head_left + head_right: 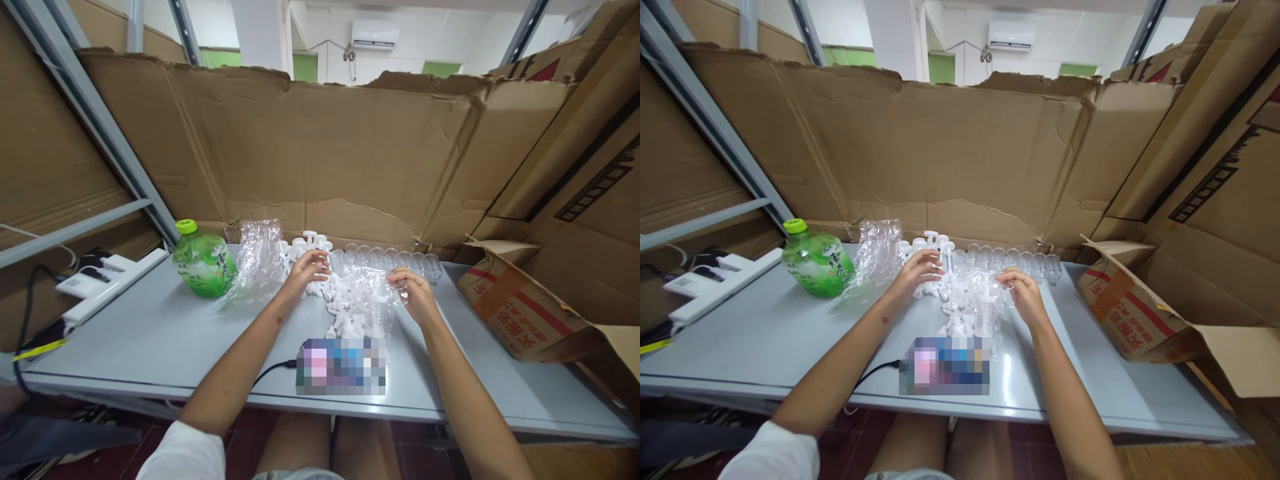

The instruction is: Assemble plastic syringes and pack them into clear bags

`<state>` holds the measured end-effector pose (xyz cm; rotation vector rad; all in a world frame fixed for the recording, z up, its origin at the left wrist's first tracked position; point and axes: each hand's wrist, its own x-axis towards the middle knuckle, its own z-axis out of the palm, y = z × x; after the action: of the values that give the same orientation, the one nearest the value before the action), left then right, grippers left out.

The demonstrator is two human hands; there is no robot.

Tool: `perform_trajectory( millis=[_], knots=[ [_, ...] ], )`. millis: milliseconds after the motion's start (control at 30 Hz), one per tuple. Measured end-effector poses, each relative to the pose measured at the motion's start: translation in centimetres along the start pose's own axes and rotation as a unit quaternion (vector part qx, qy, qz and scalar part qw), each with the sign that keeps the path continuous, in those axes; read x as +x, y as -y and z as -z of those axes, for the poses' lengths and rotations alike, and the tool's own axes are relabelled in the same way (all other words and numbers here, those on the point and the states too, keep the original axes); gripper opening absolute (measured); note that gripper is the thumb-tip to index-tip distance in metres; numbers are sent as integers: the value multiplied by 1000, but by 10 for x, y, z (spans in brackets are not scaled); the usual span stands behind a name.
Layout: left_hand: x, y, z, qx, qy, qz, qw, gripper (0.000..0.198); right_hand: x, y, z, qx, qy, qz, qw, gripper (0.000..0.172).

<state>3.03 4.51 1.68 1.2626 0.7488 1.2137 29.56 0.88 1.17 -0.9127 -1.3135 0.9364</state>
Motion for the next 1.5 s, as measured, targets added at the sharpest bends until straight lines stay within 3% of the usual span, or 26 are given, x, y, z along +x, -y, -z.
perform_trajectory(
  millis=[133, 233, 300, 367, 500, 800, 967, 1067, 1167, 1300, 1400, 1500],
  knots=[
    [-13, 5, -16, -44, 128, 138, 981, 63, -2, 0, -4, 14, 53, 36, 998, 26],
    [-20, 10, -26, -34, 183, 184, 965, 68, -5, 1, -8, 5, 70, 61, 996, 28],
    [-22, 13, -29, -20, 196, 184, 963, 63, -7, 1, -11, -39, 72, 55, 995, 18],
    [-21, 16, -30, -7, 193, 168, 967, 55, -8, 1, -12, -77, 72, 42, 993, 13],
    [-18, 17, -29, 11, 173, 154, 973, 52, -7, -1, -12, -44, 58, -2, 997, 24],
    [-24, 6, -28, -23, 209, 144, 967, 72, -7, -2, -8, -33, 50, -28, 998, 28],
    [-26, 1, -32, -33, 184, 148, 971, 73, -8, 2, -12, -41, 52, -8, 998, 26],
    [-25, 9, -35, -11, 134, 155, 979, 67, -9, 3, -14, -29, 59, 1, 998, 25],
    [-23, 18, -37, 15, 131, 139, 981, 55, -10, 2, -16, -15, 63, -12, 998, 28],
    [-21, 20, -36, 24, 134, 90, 987, 45, -10, 2, -15, 27, 55, -23, 998, 50],
    [-18, 17, -34, 37, 124, 64, 990, 43, -11, 3, -15, 51, 101, -80, 990, 60],
    [-17, 14, -32, 61, 124, 49, 989, 42, -11, 1, -18, 36, 156, -145, 976, 43]
  ],
)
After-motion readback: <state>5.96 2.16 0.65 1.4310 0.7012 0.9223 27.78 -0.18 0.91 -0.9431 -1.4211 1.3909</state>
